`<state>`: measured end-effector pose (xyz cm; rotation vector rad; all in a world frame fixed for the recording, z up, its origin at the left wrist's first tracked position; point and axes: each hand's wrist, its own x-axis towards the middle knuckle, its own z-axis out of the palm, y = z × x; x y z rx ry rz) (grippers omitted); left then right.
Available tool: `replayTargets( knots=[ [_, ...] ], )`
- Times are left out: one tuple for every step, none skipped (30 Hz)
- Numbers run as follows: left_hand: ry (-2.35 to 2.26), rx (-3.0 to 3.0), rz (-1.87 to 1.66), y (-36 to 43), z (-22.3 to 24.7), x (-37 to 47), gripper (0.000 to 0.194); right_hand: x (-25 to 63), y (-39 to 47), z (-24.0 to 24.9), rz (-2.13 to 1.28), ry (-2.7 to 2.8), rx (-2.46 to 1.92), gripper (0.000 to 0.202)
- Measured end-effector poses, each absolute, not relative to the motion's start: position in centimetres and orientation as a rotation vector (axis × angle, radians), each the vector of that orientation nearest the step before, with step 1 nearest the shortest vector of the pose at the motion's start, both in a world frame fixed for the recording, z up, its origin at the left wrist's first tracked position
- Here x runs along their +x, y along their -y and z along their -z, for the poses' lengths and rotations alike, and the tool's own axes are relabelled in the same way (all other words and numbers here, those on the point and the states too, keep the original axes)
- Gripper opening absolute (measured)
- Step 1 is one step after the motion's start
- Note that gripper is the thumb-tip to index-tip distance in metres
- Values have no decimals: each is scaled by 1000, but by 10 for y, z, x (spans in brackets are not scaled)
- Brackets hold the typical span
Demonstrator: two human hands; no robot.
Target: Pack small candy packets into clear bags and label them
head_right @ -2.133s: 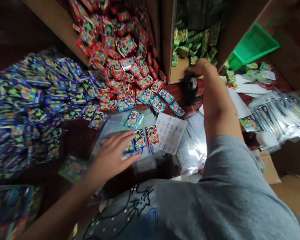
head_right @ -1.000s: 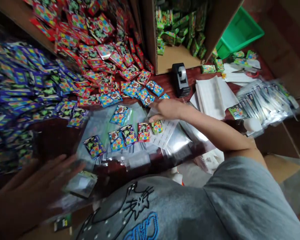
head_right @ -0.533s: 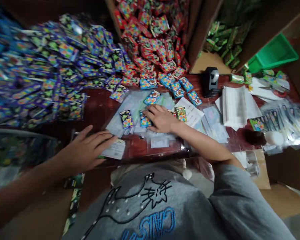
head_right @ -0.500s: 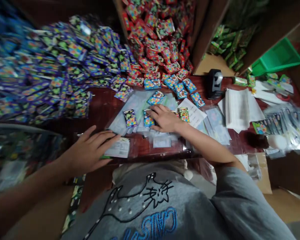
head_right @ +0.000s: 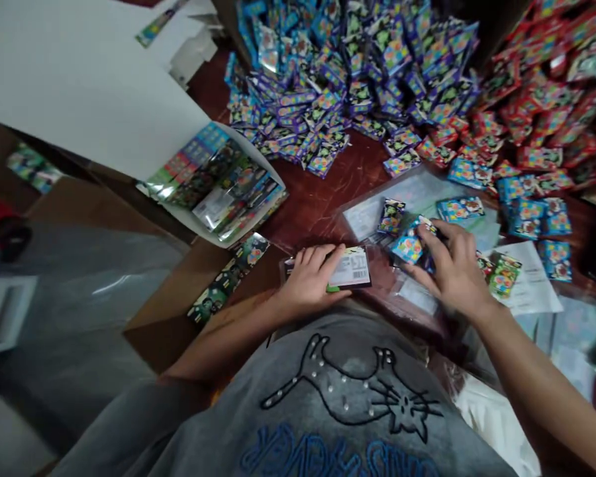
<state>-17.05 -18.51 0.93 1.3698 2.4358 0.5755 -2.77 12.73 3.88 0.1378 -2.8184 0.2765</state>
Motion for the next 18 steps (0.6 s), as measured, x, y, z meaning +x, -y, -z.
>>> replayTargets(
  knots=[
    [-2451, 1356, -621, 188, -13, -171, 105, -29, -118, -43, -307, 2767, 160, 92],
    [-2469, 1352, -654, 190, -16, -173, 104, -30, -108, -46, -336, 2735, 177, 95],
    [-2489, 1355, -670, 192, -19, -176, 104, -30, -98, -48, -362, 2722, 192, 96],
    [-2507, 1365, -670, 194, -22, -179, 104, -30, -89, -49, -391, 2721, 201, 94],
    [-2523, 1382, -658, 197, -24, -183, 104, -30, -81, -49, -419, 2722, 198, 91],
    [-2533, 1409, -635, 199, -26, -188, 103, -29, -75, -49, -445, 2723, 183, 89],
    [-2538, 1446, -611, 201, -28, -192, 101, -27, -71, -49, -470, 2718, 165, 87],
    [-2535, 1490, -593, 203, -30, -196, 100, -26, -69, -49, -500, 2712, 156, 86],
    [-2523, 1544, -578, 204, -31, -200, 98, -24, -68, -49, -536, 2711, 160, 84],
    [-2506, 1607, -577, 205, -31, -204, 97, -22, -68, -48, -580, 2714, 181, 82],
    [-2482, 1660, -584, 205, -31, -208, 97, -20, -69, -48, -635, 2743, 218, 78],
    [-2450, 1712, -599, 203, -30, -211, 96, -18, -71, -47, -684, 2774, 251, 74],
    [-2411, 1759, -617, 201, -29, -213, 97, -16, -74, -46, -721, 2811, 272, 70],
    [-2371, 1794, -630, 198, -28, -215, 97, -15, -76, -44, -748, 2845, 281, 68],
    [-2334, 1820, -636, 194, -26, -216, 97, -14, -77, -43, -761, 2871, 282, 67],
    [-2307, 1833, -631, 190, -24, -216, 97, -13, -78, -42, -765, 2895, 274, 66],
    [-2295, 1834, -615, 185, -22, -215, 96, -13, -78, -40, -762, 2914, 254, 66],
    [-2291, 1832, -590, 180, -20, -215, 95, -13, -77, -38, -755, 2932, 222, 65]
  ],
)
